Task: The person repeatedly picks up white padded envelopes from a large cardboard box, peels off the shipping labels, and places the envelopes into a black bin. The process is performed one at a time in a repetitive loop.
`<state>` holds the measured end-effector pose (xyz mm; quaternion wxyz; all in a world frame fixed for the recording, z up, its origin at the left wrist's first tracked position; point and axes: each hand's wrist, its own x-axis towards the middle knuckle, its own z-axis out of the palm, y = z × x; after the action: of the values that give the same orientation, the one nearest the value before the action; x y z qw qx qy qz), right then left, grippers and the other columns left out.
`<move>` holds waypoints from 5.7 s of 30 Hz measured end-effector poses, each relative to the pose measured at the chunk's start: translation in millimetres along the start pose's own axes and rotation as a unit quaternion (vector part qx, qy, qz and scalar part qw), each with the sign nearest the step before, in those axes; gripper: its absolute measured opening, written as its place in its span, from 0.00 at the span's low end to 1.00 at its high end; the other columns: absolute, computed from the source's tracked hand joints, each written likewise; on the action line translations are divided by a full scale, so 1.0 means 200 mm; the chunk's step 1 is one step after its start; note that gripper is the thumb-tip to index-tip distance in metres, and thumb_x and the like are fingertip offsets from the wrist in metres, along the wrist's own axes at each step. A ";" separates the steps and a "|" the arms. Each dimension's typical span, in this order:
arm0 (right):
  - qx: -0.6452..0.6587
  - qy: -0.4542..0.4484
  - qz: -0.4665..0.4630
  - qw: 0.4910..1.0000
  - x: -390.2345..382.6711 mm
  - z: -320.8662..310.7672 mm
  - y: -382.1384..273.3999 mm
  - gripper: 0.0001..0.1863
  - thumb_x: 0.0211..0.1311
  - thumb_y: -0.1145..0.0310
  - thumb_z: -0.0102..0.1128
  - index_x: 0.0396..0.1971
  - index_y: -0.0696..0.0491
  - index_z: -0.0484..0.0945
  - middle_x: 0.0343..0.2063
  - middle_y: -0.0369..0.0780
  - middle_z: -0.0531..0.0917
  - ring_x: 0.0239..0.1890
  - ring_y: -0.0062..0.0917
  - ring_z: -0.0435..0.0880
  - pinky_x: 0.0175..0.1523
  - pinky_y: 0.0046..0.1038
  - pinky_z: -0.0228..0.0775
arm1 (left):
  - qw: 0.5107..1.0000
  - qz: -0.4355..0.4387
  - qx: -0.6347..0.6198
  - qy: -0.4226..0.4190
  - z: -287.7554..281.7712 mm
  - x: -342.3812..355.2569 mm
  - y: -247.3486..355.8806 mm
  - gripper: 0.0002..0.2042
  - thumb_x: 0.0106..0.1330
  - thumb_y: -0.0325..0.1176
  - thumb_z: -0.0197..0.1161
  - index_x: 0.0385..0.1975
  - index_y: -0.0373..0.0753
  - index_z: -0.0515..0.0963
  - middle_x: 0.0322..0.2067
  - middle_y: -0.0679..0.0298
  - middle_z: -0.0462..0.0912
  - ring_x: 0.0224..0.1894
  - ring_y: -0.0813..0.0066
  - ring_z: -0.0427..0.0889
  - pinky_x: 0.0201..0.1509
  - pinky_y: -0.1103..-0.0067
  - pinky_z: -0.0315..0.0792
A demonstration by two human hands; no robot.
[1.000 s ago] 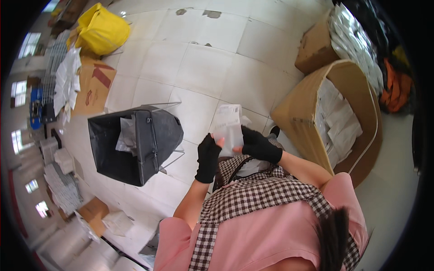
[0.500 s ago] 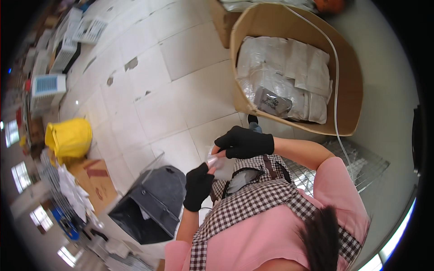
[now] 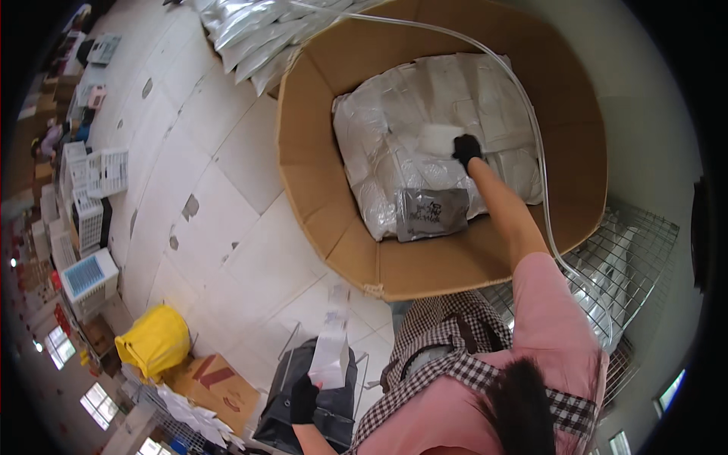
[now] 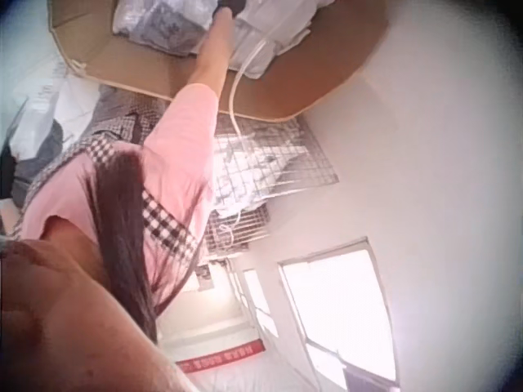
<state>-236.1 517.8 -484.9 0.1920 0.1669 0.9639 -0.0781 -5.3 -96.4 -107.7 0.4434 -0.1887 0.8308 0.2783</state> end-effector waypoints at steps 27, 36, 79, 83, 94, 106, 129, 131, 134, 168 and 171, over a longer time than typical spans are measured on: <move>0.000 0.070 0.169 0.983 0.85 -0.49 0.76 0.57 0.28 0.40 0.68 0.62 0.49 0.53 0.63 0.46 0.51 0.65 0.39 0.52 0.61 0.39 0.56 | 0.993 -0.095 -0.007 0.072 0.02 0.55 0.12 0.28 0.53 0.27 0.59 0.55 0.31 0.61 0.46 0.54 0.74 0.48 0.67 0.73 0.49 0.77 0.68; 0.223 0.136 0.317 0.912 0.70 -0.33 0.88 0.63 0.24 0.38 0.69 0.63 0.53 0.50 0.59 0.46 0.62 0.61 0.38 0.62 0.59 0.38 0.59 | 0.993 -0.087 -0.002 0.076 0.03 0.45 0.04 0.26 0.53 0.26 0.61 0.54 0.30 0.63 0.47 0.55 0.74 0.47 0.68 0.73 0.48 0.77 0.68; 0.361 -0.570 -0.327 0.662 -2.06 -1.38 -2.14 0.38 0.28 0.74 0.72 0.50 0.57 0.70 0.41 0.38 0.78 0.45 0.24 0.75 0.51 0.24 0.65 | 0.908 0.191 -0.089 0.361 0.04 -0.89 -0.34 0.37 0.46 0.25 0.54 0.63 0.51 0.55 0.16 0.56 0.74 0.20 0.58 0.76 0.27 0.71 0.70; 0.320 -0.594 -0.368 0.640 -2.33 -1.45 -2.45 0.29 0.34 0.74 0.67 0.44 0.60 0.74 0.37 0.39 0.80 0.39 0.23 0.77 0.47 0.25 0.69 | 0.853 -0.011 -0.360 0.377 0.47 -0.81 -0.72 0.39 0.50 0.32 0.55 0.64 0.44 0.46 0.27 0.48 0.79 0.33 0.53 0.80 0.36 0.67 0.73; 0.320 -0.710 -0.497 0.384 -3.44 -1.28 -3.21 0.19 0.60 0.61 0.53 0.46 0.59 0.71 0.31 0.40 0.77 0.29 0.21 0.76 0.39 0.23 0.71 | 0.808 0.045 -0.384 0.444 0.85 -0.53 -0.80 0.32 0.52 0.31 0.56 0.61 0.46 0.57 0.41 0.50 0.76 0.42 0.56 0.77 0.43 0.68 0.70; 0.341 -0.738 -0.138 0.566 -2.74 -0.72 -2.20 0.28 0.54 0.59 0.58 0.51 0.60 0.65 0.45 0.44 0.75 0.47 0.27 0.74 0.53 0.28 0.66 | 0.768 0.109 -0.515 0.364 0.69 -0.84 -0.46 0.36 0.59 0.23 0.49 0.66 0.42 0.37 0.40 0.62 0.76 0.37 0.78 0.72 0.42 0.83 0.66; 0.349 -0.439 -0.515 0.649 -2.01 -1.35 -1.66 0.10 0.53 0.70 0.58 0.34 0.58 0.77 0.24 0.44 0.80 0.27 0.26 0.78 0.36 0.26 0.68 | 0.950 0.203 -0.228 0.059 0.16 -0.47 0.21 0.14 0.58 0.29 0.59 0.44 0.34 0.75 0.26 0.61 0.80 0.27 0.80 0.75 0.33 0.81 0.69; 0.353 -0.438 -0.512 0.649 -1.89 -1.31 -1.59 0.11 0.55 0.65 0.57 0.28 0.59 0.78 0.18 0.42 0.77 0.22 0.20 0.72 0.30 0.25 0.64 | 0.950 0.247 -0.191 -0.001 0.13 -0.44 0.20 0.15 0.58 0.30 0.59 0.45 0.34 0.74 0.29 0.59 0.81 0.30 0.79 0.76 0.35 0.80 0.70; 0.406 -0.368 -0.470 0.692 -1.57 -1.20 -1.48 0.15 0.51 0.60 0.59 0.22 0.59 0.75 0.15 0.41 0.75 0.19 0.24 0.71 0.29 0.28 0.63 | 0.964 0.169 -0.173 -0.108 0.11 -0.36 0.08 0.16 0.57 0.28 0.59 0.47 0.33 0.73 0.36 0.57 0.81 0.36 0.76 0.77 0.42 0.79 0.69; 0.054 0.099 0.299 0.948 0.35 0.06 0.82 0.38 0.52 0.40 0.48 0.62 0.37 0.53 0.65 0.44 0.46 0.67 0.38 0.44 0.59 0.54 0.45 | 0.975 -0.180 0.013 -0.130 -0.01 0.31 -0.21 0.18 0.61 0.28 0.55 0.51 0.32 0.67 0.38 0.62 0.74 0.36 0.78 0.72 0.39 0.81 0.70; 0.013 0.014 0.271 0.963 0.22 0.09 0.68 0.37 0.50 0.40 0.50 0.62 0.33 0.55 0.66 0.43 0.42 0.66 0.44 0.41 0.58 0.57 0.45 | 0.961 -0.201 0.015 -0.188 -0.06 0.36 -0.50 0.18 0.61 0.29 0.54 0.51 0.32 0.67 0.32 0.65 0.74 0.31 0.80 0.71 0.34 0.81 0.69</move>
<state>-220.5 652.9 -530.6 0.1907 0.4249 0.8843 -0.0331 4.3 -185.8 -193.2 0.6415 -0.2894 0.6814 0.2009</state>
